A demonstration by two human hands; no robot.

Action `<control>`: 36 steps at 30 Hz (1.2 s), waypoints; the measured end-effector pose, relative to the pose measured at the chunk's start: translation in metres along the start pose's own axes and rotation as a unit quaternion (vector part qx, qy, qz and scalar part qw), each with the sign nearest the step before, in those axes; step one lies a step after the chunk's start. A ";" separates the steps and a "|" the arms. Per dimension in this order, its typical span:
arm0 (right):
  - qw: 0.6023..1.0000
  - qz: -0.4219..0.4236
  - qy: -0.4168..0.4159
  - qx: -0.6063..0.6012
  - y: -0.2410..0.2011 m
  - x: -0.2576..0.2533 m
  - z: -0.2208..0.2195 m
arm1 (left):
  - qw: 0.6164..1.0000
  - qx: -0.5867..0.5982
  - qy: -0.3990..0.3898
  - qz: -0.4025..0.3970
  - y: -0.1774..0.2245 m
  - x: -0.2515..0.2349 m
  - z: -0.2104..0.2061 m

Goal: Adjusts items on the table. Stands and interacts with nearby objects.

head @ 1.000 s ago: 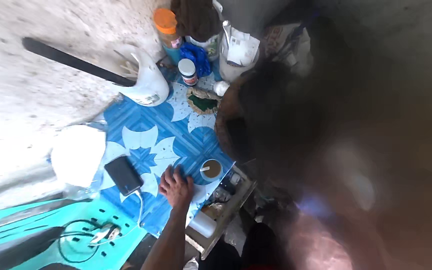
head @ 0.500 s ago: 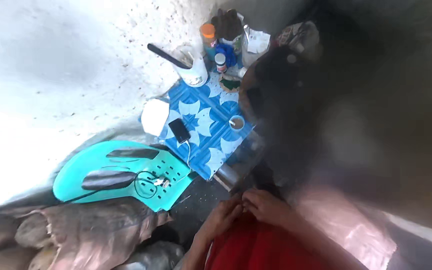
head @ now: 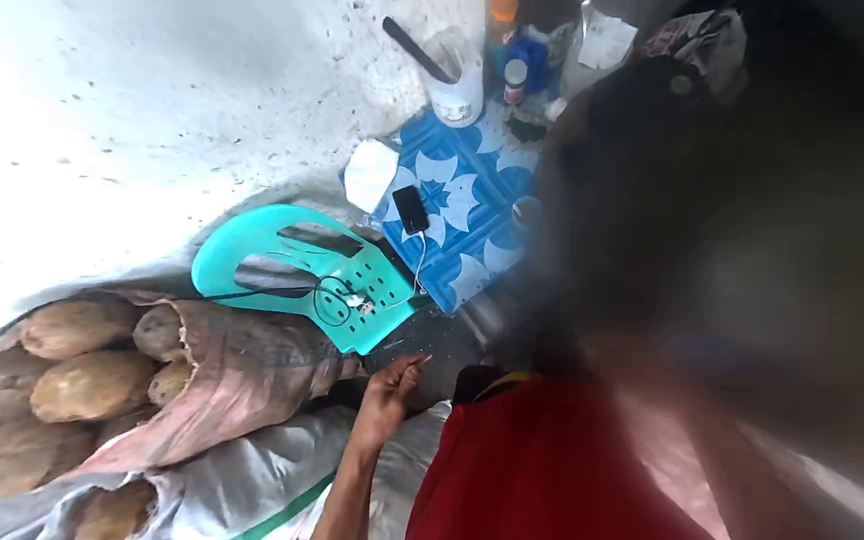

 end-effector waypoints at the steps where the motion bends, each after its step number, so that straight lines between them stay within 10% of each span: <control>1: 0.994 0.071 0.033 -0.080 -0.013 -0.010 0.010 | 0.998 0.056 -0.005 0.002 0.006 -0.014 -0.007; 5: 0.863 0.282 0.078 -0.412 -0.063 -0.057 0.030 | 0.945 0.324 -0.045 -0.029 0.042 -0.074 -0.071; 11: 0.745 0.321 0.103 -0.576 -0.076 -0.103 0.068 | 0.893 0.439 -0.089 -0.042 0.092 -0.134 -0.133; 23: 0.758 0.296 0.060 -0.578 -0.078 -0.139 0.111 | 0.903 0.419 -0.044 -0.079 0.142 -0.178 -0.148; 30: 0.887 0.285 0.008 -0.365 -0.081 -0.147 0.102 | 0.888 0.448 0.018 -0.098 0.150 -0.191 -0.155; 36: 0.921 0.329 -0.039 -0.204 -0.087 -0.160 0.116 | 0.890 0.436 0.073 -0.115 0.143 -0.193 -0.158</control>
Point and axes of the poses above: each hand's wrist, its own x-axis away from the middle knuckle, its own z-axis out of the back of the hand, y = z × x, the point moved 7 cm from there along -x, towards the middle knuckle, and after that the axes turned 9 degrees about -y, right-handed, at the moved point
